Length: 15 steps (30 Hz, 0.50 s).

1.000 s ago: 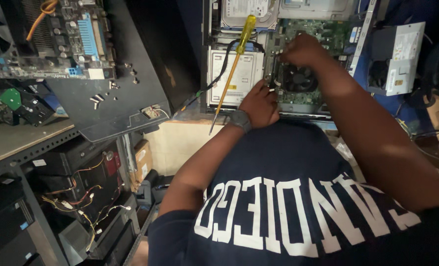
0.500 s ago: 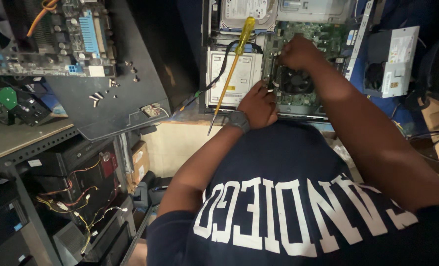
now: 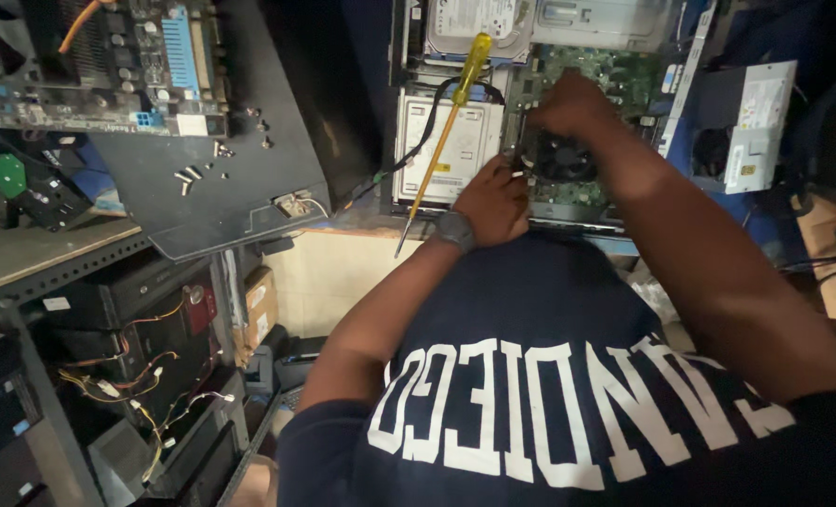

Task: The person repairs a desktop computer on a workbench. They handle a RAM module and small screws, then use a yellow screwdriver to unscrew and reposition the CPU cooler fan inside the open case, working on the motherboard area throughout the clip.

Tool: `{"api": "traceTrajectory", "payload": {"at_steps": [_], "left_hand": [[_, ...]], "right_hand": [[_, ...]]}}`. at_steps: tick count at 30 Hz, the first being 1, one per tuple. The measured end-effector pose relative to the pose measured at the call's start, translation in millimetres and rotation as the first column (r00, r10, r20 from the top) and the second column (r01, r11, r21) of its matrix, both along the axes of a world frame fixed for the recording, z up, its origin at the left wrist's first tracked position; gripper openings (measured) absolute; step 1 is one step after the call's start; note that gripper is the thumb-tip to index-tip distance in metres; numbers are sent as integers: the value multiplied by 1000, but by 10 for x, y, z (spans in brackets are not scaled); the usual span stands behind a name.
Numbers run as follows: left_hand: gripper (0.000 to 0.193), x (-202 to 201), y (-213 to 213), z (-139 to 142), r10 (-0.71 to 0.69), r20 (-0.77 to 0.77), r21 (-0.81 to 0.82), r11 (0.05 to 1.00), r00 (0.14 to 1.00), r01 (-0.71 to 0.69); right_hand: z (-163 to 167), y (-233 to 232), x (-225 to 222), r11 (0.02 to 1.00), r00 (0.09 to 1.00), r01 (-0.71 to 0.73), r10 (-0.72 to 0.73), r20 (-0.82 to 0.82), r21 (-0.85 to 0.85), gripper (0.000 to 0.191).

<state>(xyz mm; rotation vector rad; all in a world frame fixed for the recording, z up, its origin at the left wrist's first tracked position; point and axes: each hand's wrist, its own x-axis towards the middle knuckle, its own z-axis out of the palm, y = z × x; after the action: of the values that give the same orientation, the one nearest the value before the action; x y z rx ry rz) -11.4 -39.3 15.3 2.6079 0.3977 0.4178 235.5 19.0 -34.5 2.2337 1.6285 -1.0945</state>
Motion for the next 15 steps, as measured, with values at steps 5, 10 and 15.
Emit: {"api": "traceTrajectory", "payload": {"at_steps": [5,10,15], "left_hand": [[36,26,-11,-40,29,16,-40,999,999,-28],[42,44,-37,-37,51,35,-38,998,998,-49],[41,82,-32,-14,41,-39,-38,998,998,-43]], "right_hand": [[153,49,20,963,969,229,-240,-66,-140,55],[153,164,34,996,998,12,-6,57,-91,59],[-33,166,146,978,984,-173,178,31,-120,43]]}}
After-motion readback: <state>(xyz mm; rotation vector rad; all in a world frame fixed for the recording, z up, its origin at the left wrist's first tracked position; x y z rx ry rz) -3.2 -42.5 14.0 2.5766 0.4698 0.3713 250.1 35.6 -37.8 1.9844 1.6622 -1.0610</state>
